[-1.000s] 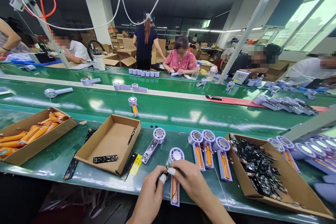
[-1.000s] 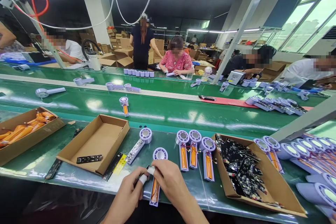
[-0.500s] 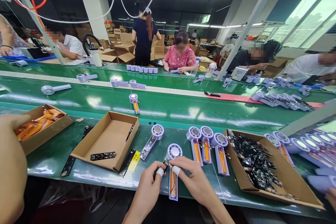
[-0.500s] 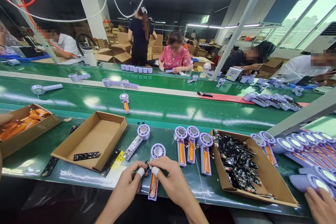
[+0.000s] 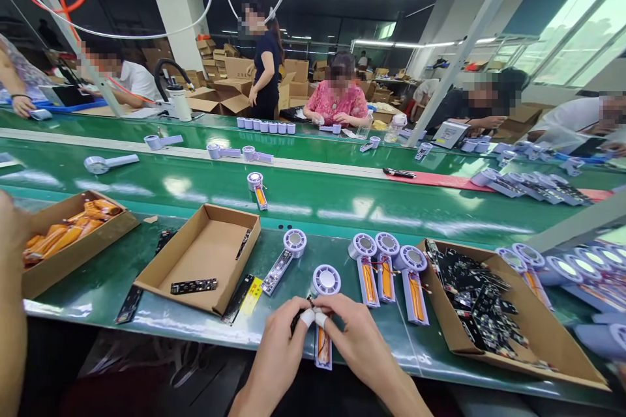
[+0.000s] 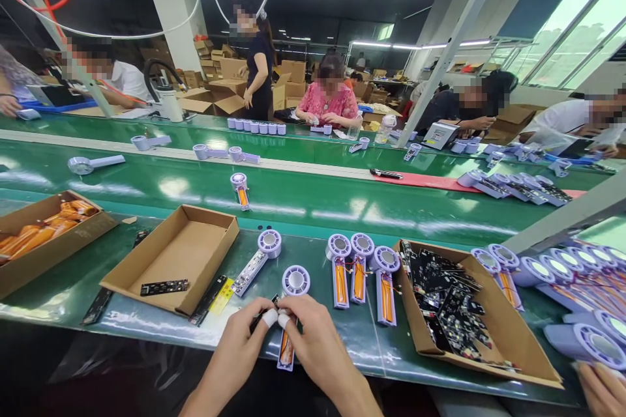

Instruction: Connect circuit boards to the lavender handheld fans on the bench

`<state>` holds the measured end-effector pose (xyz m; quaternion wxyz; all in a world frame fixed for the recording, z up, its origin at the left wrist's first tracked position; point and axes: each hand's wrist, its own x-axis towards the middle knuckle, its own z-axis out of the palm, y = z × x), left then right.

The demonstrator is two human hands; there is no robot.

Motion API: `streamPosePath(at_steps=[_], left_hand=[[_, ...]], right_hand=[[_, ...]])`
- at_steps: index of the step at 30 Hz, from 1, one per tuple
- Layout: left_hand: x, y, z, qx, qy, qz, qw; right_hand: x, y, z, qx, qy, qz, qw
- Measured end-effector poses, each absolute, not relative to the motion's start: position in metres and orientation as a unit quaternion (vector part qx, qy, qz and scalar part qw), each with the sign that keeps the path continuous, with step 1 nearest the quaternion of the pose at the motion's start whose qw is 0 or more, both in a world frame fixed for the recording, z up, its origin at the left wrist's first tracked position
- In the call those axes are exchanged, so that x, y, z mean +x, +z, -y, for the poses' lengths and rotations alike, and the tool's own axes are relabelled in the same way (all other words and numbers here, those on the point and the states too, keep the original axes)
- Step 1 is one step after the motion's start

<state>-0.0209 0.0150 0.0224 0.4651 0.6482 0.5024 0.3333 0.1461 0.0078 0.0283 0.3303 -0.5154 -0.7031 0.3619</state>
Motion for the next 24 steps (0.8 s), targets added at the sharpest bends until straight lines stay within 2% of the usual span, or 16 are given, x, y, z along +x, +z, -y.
streamPosePath(at_steps=[4,8,19,24], left_hand=[[-0.021,0.012,-0.018,0.588,0.346,-0.530,0.504],[-0.019,-0.001,-0.022,0.546,0.345,-0.523,0.556],[-0.017,-0.001,-0.017,0.523,0.347,-0.523,0.577],[-0.015,0.002,-0.009,0.507,0.380,-0.528,0.565]], right_hand=[[0.144,0.030,-0.005,-0.496,0.339,0.749,0.279],[0.143,0.017,-0.005,-0.503,0.256,0.787,0.249],[0.145,0.001,-0.009,-0.486,0.286,0.724,0.397],[0.141,0.005,-0.009,-0.531,0.200,0.715,0.409]])
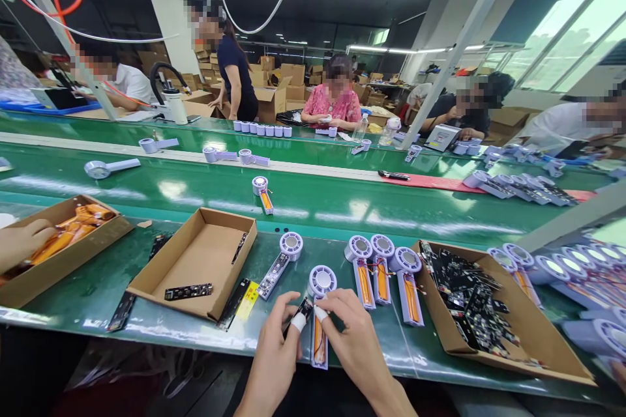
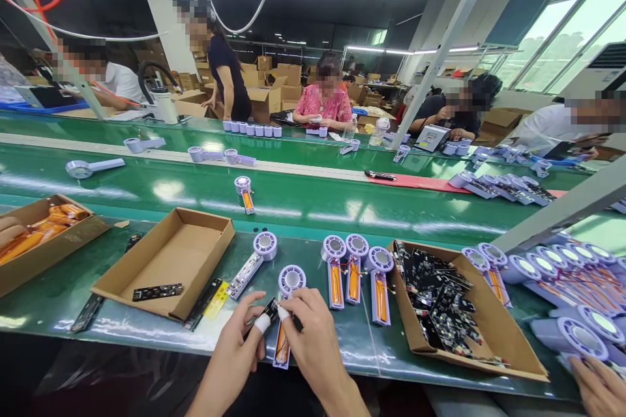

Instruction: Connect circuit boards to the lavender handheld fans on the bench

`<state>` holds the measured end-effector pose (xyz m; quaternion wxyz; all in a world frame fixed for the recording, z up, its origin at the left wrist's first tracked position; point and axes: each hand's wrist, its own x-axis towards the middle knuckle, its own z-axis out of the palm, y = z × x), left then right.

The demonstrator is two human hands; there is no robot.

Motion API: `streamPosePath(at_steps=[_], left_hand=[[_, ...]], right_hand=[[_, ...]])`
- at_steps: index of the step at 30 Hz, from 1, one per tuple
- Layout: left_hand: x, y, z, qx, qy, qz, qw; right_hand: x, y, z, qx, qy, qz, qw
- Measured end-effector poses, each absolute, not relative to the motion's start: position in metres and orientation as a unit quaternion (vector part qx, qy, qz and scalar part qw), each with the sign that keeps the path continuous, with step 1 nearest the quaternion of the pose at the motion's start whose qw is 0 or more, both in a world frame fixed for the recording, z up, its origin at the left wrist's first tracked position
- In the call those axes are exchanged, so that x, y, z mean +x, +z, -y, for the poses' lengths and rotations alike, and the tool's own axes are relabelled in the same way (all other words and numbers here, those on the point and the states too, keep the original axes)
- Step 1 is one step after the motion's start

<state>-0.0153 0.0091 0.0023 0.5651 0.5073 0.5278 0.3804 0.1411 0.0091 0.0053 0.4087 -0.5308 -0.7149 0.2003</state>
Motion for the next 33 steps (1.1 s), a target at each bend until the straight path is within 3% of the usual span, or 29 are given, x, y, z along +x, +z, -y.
streamPosePath(at_steps=[6,14,27,33], left_hand=[[-0.014,0.001,-0.001,0.524,0.362,-0.545,0.545],[-0.007,-0.005,0.005,0.547,0.424,-0.542,0.477],[-0.026,0.000,-0.012,0.551,0.392,-0.469,0.567],[-0.024,0.001,-0.014,0.576,0.395,-0.462,0.546]], right_hand=[[0.136,0.008,-0.006,-0.560,0.088,0.751,0.340],[0.122,0.002,-0.002,-0.582,-0.011,0.741,0.334],[0.148,0.014,-0.020,-0.532,0.235,0.751,0.312],[0.147,0.015,-0.019,-0.532,0.253,0.743,0.317]])
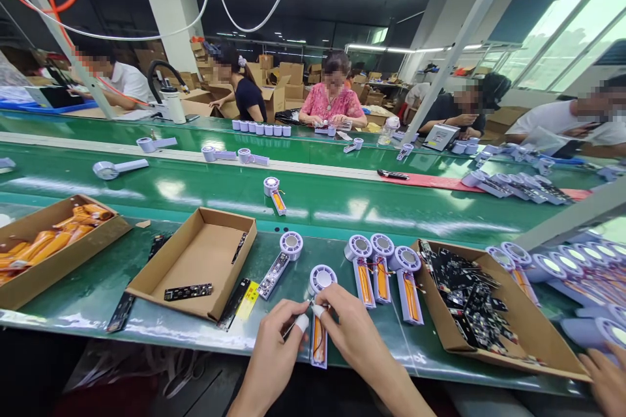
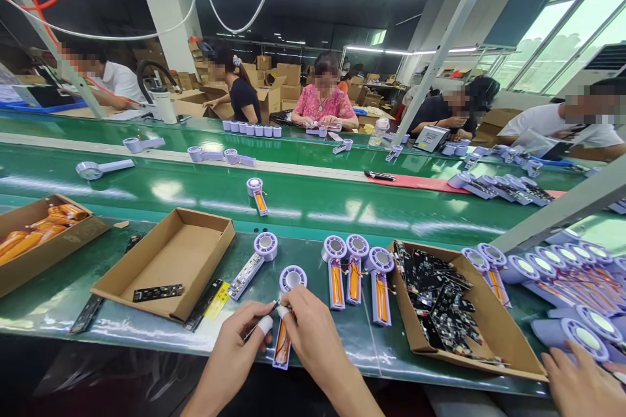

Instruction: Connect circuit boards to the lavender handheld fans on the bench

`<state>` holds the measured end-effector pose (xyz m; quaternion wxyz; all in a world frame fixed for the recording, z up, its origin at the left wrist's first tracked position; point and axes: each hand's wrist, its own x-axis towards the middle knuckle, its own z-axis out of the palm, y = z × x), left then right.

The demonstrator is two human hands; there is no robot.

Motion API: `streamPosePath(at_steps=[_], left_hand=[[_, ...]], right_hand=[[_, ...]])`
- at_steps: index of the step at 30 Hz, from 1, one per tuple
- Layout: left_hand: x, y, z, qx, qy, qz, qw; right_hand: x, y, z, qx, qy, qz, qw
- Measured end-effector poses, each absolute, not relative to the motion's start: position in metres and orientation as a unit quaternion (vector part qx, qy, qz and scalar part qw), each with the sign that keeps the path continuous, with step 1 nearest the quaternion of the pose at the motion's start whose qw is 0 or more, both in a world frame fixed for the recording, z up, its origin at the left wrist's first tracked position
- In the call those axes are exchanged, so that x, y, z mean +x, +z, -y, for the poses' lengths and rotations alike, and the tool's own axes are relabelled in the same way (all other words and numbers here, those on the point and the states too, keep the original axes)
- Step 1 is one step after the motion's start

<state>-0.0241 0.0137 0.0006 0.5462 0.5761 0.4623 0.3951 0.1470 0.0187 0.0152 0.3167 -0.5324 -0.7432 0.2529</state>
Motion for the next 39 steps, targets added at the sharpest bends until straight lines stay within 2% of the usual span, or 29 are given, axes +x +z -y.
streamPosePath(at_steps=[6,12,23,28,32,35,39], left_hand=[[-0.022,0.009,-0.011,0.561,0.395,-0.458,0.566],[-0.030,0.016,-0.020,0.553,0.365,-0.441,0.605],[-0.039,0.008,-0.019,0.602,0.300,-0.511,0.535],[-0.034,-0.002,-0.015,0.617,0.315,-0.507,0.513],[-0.027,0.001,-0.013,0.675,0.321,-0.497,0.441],[-0.022,0.011,-0.013,0.747,0.230,-0.512,0.357],[-0.020,0.024,-0.011,0.792,0.111,-0.533,0.278]], right_hand=[[0.149,0.011,-0.021,-0.522,0.277,0.730,0.343],[0.154,0.027,-0.028,-0.481,0.319,0.749,0.327],[0.164,0.014,-0.003,-0.533,0.334,0.675,0.386],[0.151,0.019,0.001,-0.538,0.323,0.644,0.436],[0.139,0.013,-0.003,-0.545,0.372,0.564,0.497],[0.136,0.009,-0.008,-0.545,0.405,0.511,0.527],[0.134,0.005,-0.011,-0.541,0.421,0.503,0.526]])
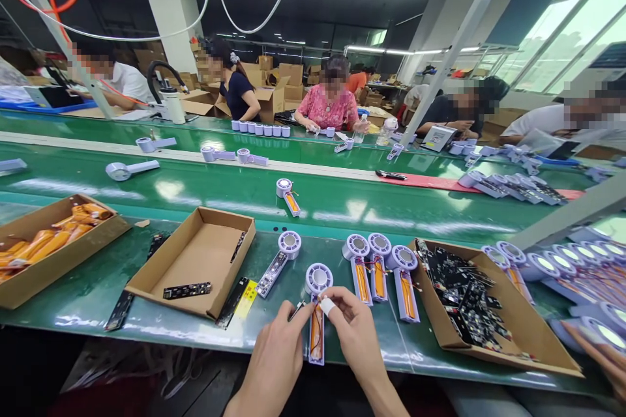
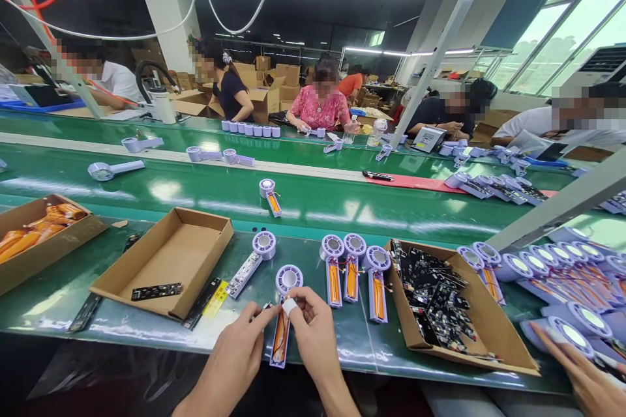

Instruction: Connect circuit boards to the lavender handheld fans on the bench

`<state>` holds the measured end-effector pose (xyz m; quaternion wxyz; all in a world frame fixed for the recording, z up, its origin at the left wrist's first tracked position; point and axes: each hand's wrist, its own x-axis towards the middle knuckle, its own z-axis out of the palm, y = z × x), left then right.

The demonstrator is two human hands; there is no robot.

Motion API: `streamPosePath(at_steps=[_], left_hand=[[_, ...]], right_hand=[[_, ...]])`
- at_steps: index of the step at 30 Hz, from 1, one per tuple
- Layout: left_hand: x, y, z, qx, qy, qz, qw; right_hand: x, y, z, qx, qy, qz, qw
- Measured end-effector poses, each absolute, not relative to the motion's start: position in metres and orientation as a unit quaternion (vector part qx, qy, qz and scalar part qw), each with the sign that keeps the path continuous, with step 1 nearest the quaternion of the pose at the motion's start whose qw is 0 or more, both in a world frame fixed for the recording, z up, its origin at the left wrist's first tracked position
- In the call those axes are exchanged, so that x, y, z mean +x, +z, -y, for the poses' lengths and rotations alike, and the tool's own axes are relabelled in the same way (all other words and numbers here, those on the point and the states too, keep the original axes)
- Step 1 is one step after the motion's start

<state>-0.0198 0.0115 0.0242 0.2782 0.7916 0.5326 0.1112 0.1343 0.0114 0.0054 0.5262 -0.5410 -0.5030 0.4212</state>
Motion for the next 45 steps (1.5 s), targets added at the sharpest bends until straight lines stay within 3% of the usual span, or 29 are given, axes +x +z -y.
streamPosePath(at_steps=[4,15,24,32,38,45], left_hand=[[-0.021,0.025,-0.010,0.794,0.118,-0.527,0.279],[-0.022,0.014,-0.010,0.697,0.289,-0.524,0.394],[-0.019,0.018,-0.008,0.663,0.301,-0.538,0.425],[-0.018,0.017,-0.008,0.625,0.301,-0.568,0.443],[-0.017,0.018,-0.005,0.672,0.304,-0.548,0.396],[-0.014,0.004,0.003,0.754,0.321,-0.505,0.271]], right_hand=[[0.134,0.004,-0.012,-0.542,0.414,0.524,0.510],[0.138,0.023,-0.015,-0.546,0.325,0.627,0.450],[0.135,0.016,-0.011,-0.542,0.267,0.666,0.437],[0.145,0.026,-0.017,-0.570,0.251,0.701,0.348],[0.146,0.047,-0.020,-0.569,0.132,0.786,0.200],[0.139,0.049,-0.023,-0.550,0.080,0.816,0.158]])
